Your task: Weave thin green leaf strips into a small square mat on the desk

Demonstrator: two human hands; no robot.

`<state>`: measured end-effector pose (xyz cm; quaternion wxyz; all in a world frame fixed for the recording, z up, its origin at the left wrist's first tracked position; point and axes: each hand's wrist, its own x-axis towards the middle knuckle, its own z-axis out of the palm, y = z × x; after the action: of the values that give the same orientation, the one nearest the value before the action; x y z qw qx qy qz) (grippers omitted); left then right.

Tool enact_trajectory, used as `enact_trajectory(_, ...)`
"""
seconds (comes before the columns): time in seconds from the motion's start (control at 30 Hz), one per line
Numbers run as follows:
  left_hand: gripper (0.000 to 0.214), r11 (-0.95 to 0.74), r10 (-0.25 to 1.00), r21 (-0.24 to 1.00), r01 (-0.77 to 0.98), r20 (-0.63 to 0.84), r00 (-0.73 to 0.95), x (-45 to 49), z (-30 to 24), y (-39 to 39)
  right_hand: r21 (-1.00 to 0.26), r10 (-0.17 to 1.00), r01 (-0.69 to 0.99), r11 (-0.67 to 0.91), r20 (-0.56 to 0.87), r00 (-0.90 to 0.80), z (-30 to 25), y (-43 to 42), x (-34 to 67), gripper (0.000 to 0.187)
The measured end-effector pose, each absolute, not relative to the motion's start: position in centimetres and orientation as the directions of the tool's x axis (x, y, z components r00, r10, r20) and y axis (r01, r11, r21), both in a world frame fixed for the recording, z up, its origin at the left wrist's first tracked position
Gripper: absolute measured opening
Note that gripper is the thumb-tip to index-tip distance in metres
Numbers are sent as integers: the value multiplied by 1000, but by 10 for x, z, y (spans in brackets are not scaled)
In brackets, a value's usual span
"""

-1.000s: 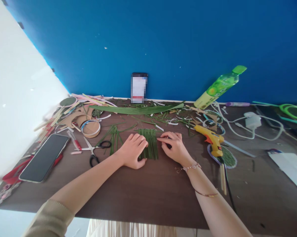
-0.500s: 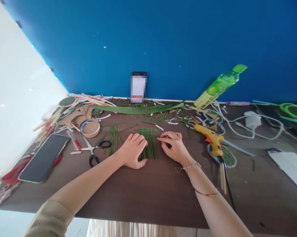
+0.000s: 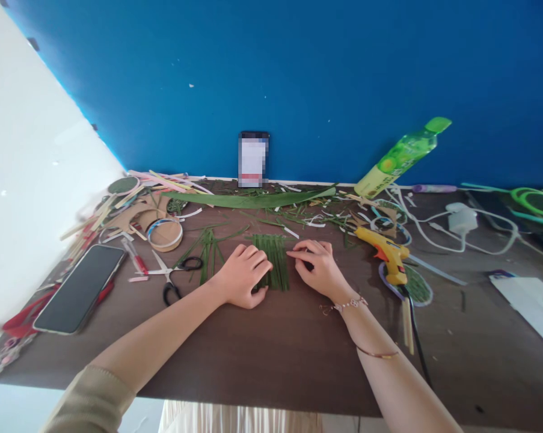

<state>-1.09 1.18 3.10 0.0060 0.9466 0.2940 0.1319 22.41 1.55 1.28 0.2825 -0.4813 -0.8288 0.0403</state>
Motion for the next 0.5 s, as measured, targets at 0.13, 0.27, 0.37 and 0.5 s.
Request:
enact_trajectory(0.13,27,-849,516,56,526,305,800,-13,26,13,-344,823,775,531,426,-375,14,15,224,26)
enact_trajectory(0.27,17,-847,505,30,531,362,784,-14,23,14,-343,822,773,534,425,-379,14,15,224,26)
enact_trajectory(0.37,17,-838,503,11,546,404,764,-13,20,14,-342,821,773,534,427,-379,14,15,224,26)
enact_trajectory(0.5,15,-808,504,-7,589,507,699,-12,17,14,-346,823,772,533,425,-377,14,15,224,26)
